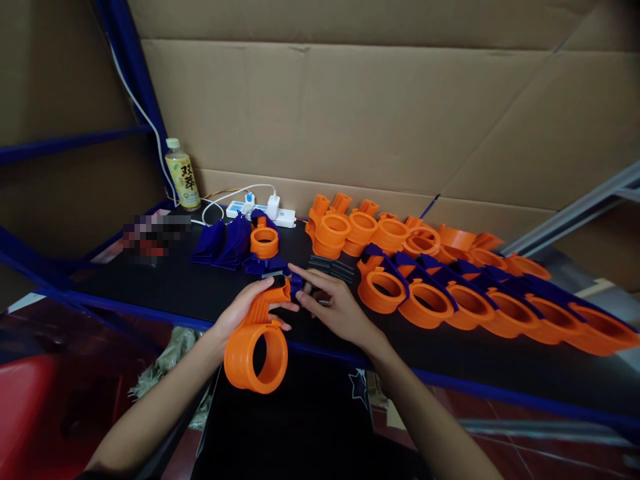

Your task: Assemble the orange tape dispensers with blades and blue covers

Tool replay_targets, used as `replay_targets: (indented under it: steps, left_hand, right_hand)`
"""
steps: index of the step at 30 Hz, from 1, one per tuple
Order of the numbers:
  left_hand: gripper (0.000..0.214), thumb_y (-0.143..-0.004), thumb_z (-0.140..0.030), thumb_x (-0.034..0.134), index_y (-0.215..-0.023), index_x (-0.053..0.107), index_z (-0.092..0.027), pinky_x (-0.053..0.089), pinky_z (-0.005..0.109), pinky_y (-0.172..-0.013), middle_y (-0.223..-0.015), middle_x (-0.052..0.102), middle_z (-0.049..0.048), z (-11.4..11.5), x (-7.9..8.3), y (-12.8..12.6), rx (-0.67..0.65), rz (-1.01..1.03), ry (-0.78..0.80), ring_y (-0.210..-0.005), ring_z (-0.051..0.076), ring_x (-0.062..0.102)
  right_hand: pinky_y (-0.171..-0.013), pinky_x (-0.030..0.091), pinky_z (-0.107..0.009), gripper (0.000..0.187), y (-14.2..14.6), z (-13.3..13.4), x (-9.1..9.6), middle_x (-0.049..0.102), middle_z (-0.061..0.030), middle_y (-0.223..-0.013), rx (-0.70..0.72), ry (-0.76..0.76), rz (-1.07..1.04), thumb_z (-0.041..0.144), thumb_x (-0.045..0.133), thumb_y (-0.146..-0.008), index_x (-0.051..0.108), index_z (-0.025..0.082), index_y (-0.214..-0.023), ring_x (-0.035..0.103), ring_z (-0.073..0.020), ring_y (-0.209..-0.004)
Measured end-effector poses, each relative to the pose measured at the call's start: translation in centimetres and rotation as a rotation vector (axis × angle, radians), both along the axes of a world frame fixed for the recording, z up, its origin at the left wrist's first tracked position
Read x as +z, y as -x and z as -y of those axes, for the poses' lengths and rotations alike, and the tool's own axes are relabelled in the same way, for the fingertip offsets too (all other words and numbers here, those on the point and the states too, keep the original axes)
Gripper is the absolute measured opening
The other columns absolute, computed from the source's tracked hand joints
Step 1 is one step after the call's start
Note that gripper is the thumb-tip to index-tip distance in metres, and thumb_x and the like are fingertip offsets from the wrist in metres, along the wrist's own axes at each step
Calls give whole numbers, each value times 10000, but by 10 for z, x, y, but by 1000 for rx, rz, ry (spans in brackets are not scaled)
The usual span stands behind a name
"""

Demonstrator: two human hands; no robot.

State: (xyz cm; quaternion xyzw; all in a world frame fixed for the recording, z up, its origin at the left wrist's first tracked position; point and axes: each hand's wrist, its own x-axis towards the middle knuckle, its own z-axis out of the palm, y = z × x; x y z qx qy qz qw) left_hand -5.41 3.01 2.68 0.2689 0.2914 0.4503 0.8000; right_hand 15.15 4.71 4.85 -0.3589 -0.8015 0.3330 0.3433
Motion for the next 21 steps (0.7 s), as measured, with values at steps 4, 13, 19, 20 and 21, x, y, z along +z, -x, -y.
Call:
replay_targets:
  steps: [4, 13, 19, 20, 21]
  left_hand:
    - [287, -900, -314, 636, -1114, 620, -123, 639, 346, -607, -946, 740, 124, 4, 0, -4, 71, -15, -28, -779, 245, 741]
    - [331, -857, -340, 702, -1094, 534, -180, 644, 386, -628, -801, 720, 53, 6, -4, -10, 114, -69, -84, -570, 178, 700]
    - [322, -831, -313, 723, -1061, 530, -197, 638, 421, -682, -699, 679, 8, 6, -8, -10, 106, -79, -120, -569, 166, 681]
    - [328, -807, -282, 741, -1046, 532, -198, 637, 424, -687, -684, 668, -4, 7, -8, -10, 106, -82, -124, -564, 160, 674]
    - [340, -783, -253, 756, -1035, 534, -200, 637, 425, -689, -675, 661, -13, 7, -8, -10, 103, -88, -125, -556, 152, 666]
  right_hand:
    - [-600, 475, -193, 457, -1, 1, 2, 572, -8, -914, -22, -100, 37, 314, 552, -967, 543, 292, -1423, 504, -90, -672]
    - [-687, 547, -257, 485, -8, 5, 9, 664, -55, -1092, -31, -231, 213, 333, 555, -961, 514, 314, -1444, 611, -133, -764]
    - [-795, 577, -315, 523, -7, 6, 10, 654, -78, -1261, -13, -270, 280, 311, 552, -965, 472, 290, -1481, 650, -145, -813]
    - [-814, 580, -328, 530, -8, 6, 9, 646, -78, -1292, -11, -268, 291, 312, 554, -965, 462, 295, -1488, 658, -150, -829]
    - [-836, 581, -341, 534, -8, 6, 9, 636, -76, -1322, -6, -264, 298, 313, 555, -966, 456, 300, -1491, 668, -157, -854]
